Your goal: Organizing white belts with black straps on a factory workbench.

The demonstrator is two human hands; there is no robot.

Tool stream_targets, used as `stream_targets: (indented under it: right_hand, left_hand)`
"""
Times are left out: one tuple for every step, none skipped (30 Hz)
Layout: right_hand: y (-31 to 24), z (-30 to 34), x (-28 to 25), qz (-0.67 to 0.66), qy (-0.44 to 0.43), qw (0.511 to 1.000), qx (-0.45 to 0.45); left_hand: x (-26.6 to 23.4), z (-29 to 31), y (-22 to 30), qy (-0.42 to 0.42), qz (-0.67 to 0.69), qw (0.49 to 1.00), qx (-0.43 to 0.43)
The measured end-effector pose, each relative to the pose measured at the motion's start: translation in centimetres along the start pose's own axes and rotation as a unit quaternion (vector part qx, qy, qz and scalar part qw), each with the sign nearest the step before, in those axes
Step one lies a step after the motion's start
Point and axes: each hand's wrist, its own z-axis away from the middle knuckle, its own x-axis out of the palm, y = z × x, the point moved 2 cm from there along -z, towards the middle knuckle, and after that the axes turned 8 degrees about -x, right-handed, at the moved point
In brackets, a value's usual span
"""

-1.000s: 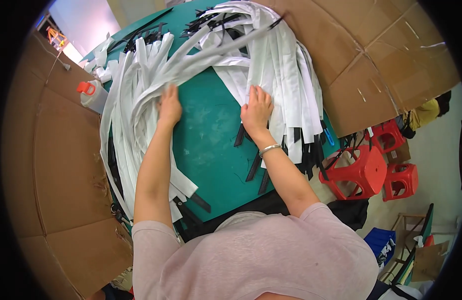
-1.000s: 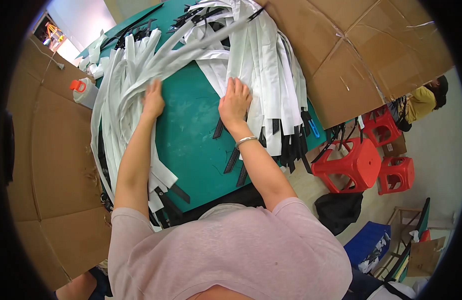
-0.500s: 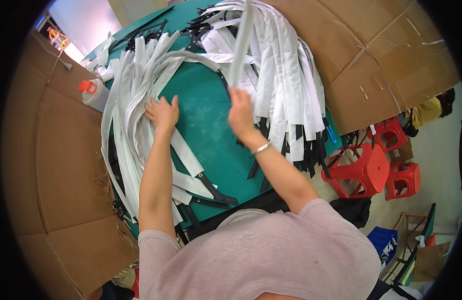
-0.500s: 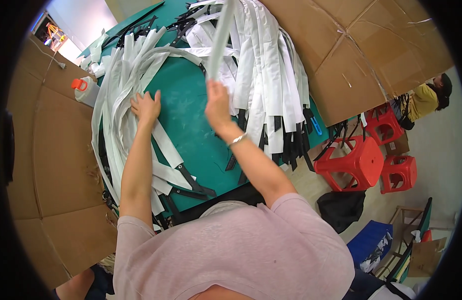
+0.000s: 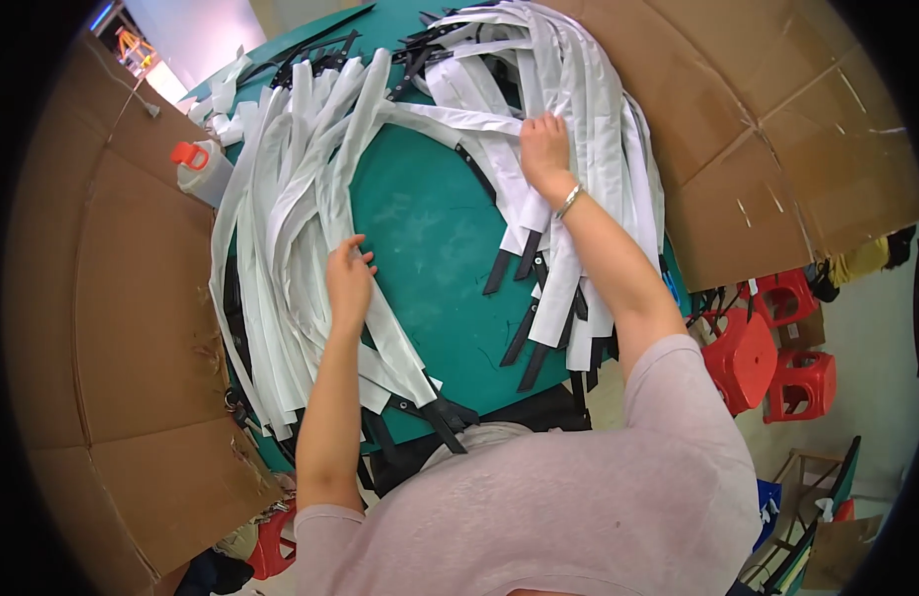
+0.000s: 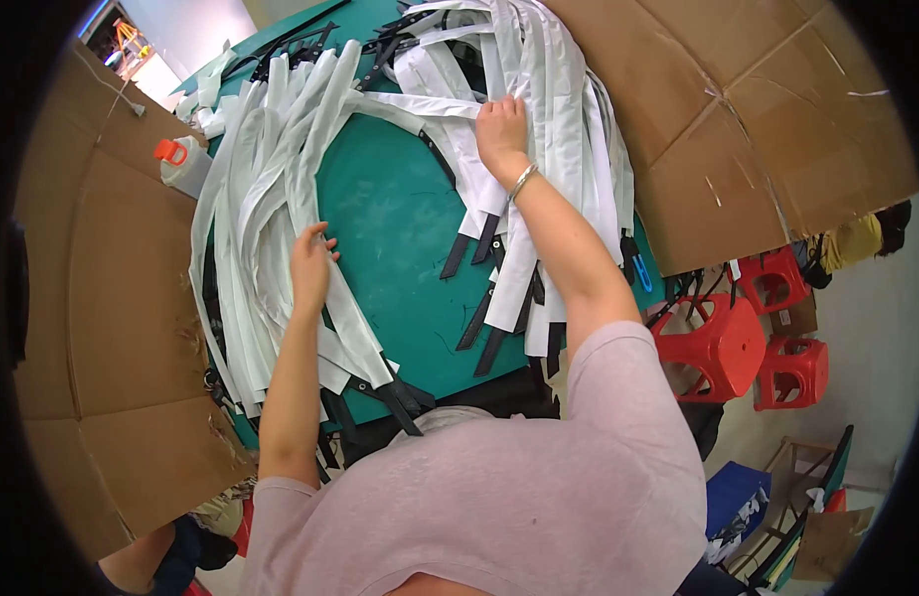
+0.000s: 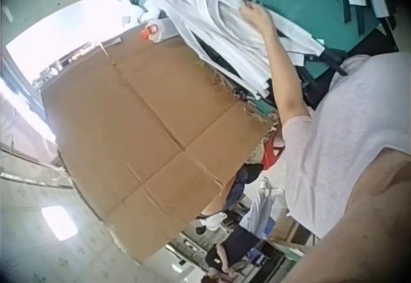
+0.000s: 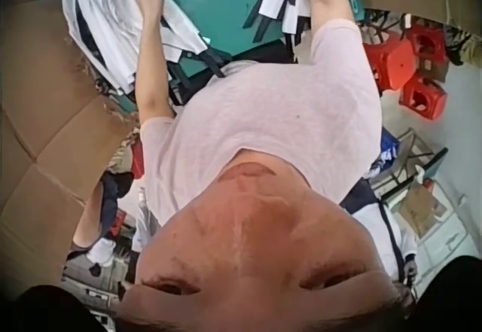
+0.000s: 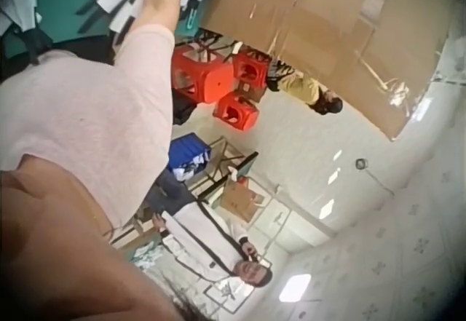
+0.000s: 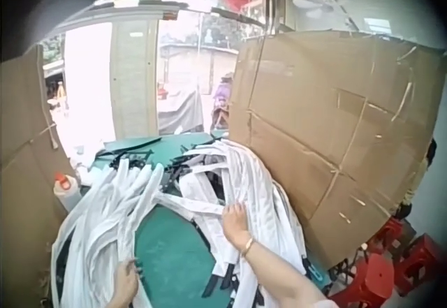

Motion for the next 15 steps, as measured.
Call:
stream_targets:
  right_hand:
    - [-0.3,-0.3,0.1,0.000,0.000,1.000,-0.002]
    - [-1.6,-1.1,-1.2,-0.061,-0.030,0.998,-0.001]
    - [-2.8,-1.6,-2.5,-0.120,-0.062,0.991,0.001]
    - [-3.9,-1.8,-3.4,-0.219,-0.006,0.975,0.037]
    - [-5.5,-2.3,-5.4,-0.263,0.043,0.963,0.023]
    - [-6.8,-3.1,-7.9,-0.307,0.092,0.947,0.010]
    - [-7.3,-4.3,-9.9,-0.315,0.097,0.944,0.009]
    - [-7.9,-5.4,-11.9,-0.326,0.101,0.940,0.007]
    - [-8.7,-6.3,-13.8,-0.329,0.095,0.939,0.008]
    - [-9.2,-7.2,-15.6,-0.470,0.038,0.880,0.057]
    - [-9.7,-7.9,-17.3,-0.595,-0.021,0.796,0.106]
    - [-9.7,-8.6,-19.0,-0.701,-0.075,0.692,0.157]
    - [-9.5,-9.2,-20.9,-0.735,-0.186,0.648,0.072]
    - [-10.2,-9.2,-20.4,-0.792,-0.171,0.569,0.137]
    - [-11.5,-9.2,-19.8,-0.839,-0.155,0.482,0.199]
  left_hand:
    - [0.8,1.0,1.3,0.058,-0.193,0.978,0.062]
    - [1.4,2.0,1.3,0.083,-0.184,0.975,0.088]
    - [1.3,2.2,1.5,0.087,-0.183,0.976,0.085]
    - [1.5,2.5,1.8,0.051,-0.265,0.957,0.103]
    - [1.4,2.8,1.6,0.016,-0.346,0.931,0.116]
    - [0.8,1.9,0.4,0.035,-0.321,0.940,0.112]
    - [0.2,1.2,0.5,0.039,-0.348,0.931,0.104]
    - [-0.5,1.0,0.8,0.042,-0.376,0.921,0.094]
    - [-1.0,1.3,0.9,0.074,-0.409,0.903,0.111]
    - [-1.4,1.4,1.0,0.070,-0.409,0.904,0.105]
    - [-1.7,1.2,1.5,0.106,-0.401,0.892,0.177]
    - [-1.8,1.0,2.5,0.140,-0.388,0.875,0.253]
    - [-2.1,0.8,3.7,0.135,-0.387,0.877,0.253]
    - [-2.8,0.3,4.9,0.009,-0.063,0.994,0.087]
    - [-3.0,0.3,6.1,-0.115,0.272,0.951,-0.093]
